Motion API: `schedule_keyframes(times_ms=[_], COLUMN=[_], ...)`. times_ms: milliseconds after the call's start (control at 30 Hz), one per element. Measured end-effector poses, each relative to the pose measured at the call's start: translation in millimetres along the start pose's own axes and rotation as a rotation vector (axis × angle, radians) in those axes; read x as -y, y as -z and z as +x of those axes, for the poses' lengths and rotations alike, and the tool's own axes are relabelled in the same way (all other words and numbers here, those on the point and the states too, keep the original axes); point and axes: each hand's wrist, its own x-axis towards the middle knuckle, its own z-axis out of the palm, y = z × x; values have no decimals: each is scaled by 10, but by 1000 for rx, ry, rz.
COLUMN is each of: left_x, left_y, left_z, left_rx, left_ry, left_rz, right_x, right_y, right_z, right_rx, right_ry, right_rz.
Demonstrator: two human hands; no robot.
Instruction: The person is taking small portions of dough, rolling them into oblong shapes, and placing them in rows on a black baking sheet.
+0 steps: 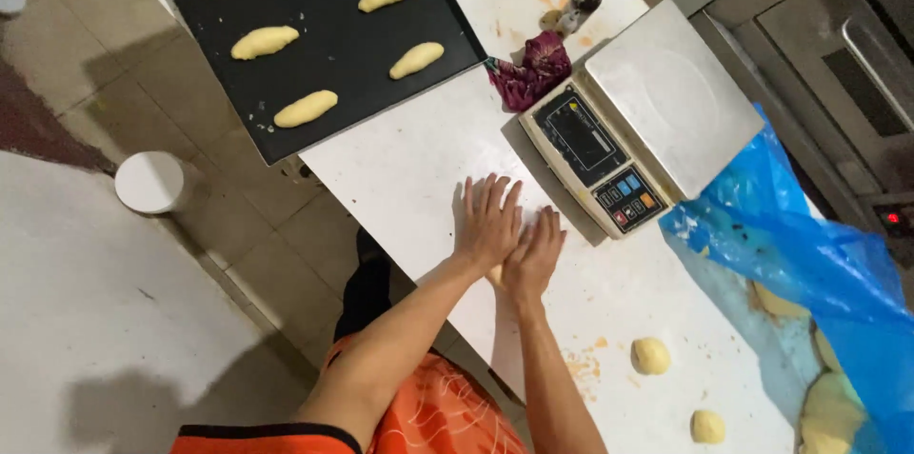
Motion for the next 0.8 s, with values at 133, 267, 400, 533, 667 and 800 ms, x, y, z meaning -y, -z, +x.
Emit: schedule_keyframes(times_ms=[133,267,400,533,667,800], left_x=[118,236,255,182,320,535], left_y=[176,439,509,655,539,228], left_z=[-142,-524,-208,-423,-168,-333], left_rx=[239,566,703,794,739,710], left_ry=[-90,-382,-263,-455,-155,-298], left_rz=[-79,-119,-327,-149,-437,-438], right_x=[-22,-298,-471,-98,-481,-497], right_y=[457,646,455,752,563,645], right_z=[42,-481,-349,-515,-424,-536], right_rx=[462,845,731,806,522,693], right_ry=[-57,206,239,180,145,179], right_rz=[45,-170,-117,-2,-24,-82])
